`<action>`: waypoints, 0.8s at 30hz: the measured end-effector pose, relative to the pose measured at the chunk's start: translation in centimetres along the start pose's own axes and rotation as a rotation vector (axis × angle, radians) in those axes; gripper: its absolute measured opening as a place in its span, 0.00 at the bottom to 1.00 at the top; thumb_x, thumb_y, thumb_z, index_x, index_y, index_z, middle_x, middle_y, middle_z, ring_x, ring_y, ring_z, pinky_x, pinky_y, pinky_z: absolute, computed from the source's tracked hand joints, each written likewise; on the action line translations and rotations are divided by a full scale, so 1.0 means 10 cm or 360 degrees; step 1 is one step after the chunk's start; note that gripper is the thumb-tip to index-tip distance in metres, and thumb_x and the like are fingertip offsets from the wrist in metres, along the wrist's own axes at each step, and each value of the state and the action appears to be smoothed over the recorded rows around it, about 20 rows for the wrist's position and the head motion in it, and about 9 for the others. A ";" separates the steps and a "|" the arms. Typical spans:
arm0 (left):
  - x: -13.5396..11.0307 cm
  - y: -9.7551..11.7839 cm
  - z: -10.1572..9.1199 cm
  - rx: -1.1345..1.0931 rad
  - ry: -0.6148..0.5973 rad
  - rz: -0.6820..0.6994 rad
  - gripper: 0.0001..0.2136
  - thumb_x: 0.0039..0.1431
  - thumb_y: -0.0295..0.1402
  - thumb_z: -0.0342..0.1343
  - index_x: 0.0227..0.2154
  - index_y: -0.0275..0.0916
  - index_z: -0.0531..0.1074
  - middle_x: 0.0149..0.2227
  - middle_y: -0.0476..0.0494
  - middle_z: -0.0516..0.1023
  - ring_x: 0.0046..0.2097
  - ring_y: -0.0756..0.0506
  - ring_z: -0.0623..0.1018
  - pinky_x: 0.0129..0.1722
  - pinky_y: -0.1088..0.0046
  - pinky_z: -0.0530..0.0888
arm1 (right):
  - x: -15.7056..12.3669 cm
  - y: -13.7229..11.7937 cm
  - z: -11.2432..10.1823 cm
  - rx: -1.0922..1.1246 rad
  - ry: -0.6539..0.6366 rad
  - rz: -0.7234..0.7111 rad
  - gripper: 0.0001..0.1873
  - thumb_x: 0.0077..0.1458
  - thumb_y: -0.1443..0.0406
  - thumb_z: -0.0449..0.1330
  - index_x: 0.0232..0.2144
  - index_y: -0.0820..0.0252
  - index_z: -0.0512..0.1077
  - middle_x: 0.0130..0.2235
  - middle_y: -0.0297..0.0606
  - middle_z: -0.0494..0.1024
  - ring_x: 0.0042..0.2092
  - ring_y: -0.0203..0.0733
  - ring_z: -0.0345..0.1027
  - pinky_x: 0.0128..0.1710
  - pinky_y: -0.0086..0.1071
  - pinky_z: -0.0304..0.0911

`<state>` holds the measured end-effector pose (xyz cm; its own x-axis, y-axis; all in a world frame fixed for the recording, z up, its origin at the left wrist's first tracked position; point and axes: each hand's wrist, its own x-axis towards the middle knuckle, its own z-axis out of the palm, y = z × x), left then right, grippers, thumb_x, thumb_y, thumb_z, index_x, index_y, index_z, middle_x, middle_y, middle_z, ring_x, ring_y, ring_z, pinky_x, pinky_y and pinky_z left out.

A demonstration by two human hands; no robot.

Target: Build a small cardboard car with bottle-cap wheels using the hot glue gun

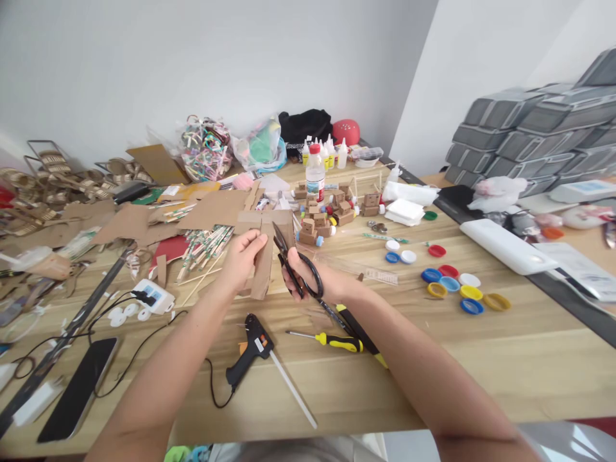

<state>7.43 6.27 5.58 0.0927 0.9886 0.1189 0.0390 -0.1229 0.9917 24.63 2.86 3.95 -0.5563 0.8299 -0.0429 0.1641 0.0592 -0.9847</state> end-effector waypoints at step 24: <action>-0.06 -0.21 0.25 -0.0047 0.0039 -0.0022 0.26 0.53 0.45 0.65 0.15 0.43 0.54 0.15 0.58 0.52 0.19 0.54 0.55 0.18 0.77 0.52 | 0.10 0.13 0.18 -0.0310 0.0474 -0.0046 0.52 0.48 0.20 0.32 0.25 0.56 0.69 0.26 0.42 0.73 0.34 0.49 0.69 0.37 0.42 0.72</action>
<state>9.78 5.68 3.26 0.0683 0.9920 0.1063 0.0104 -0.1072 0.9942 22.83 2.77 2.35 -0.3056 0.9500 0.0640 0.3199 0.1658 -0.9328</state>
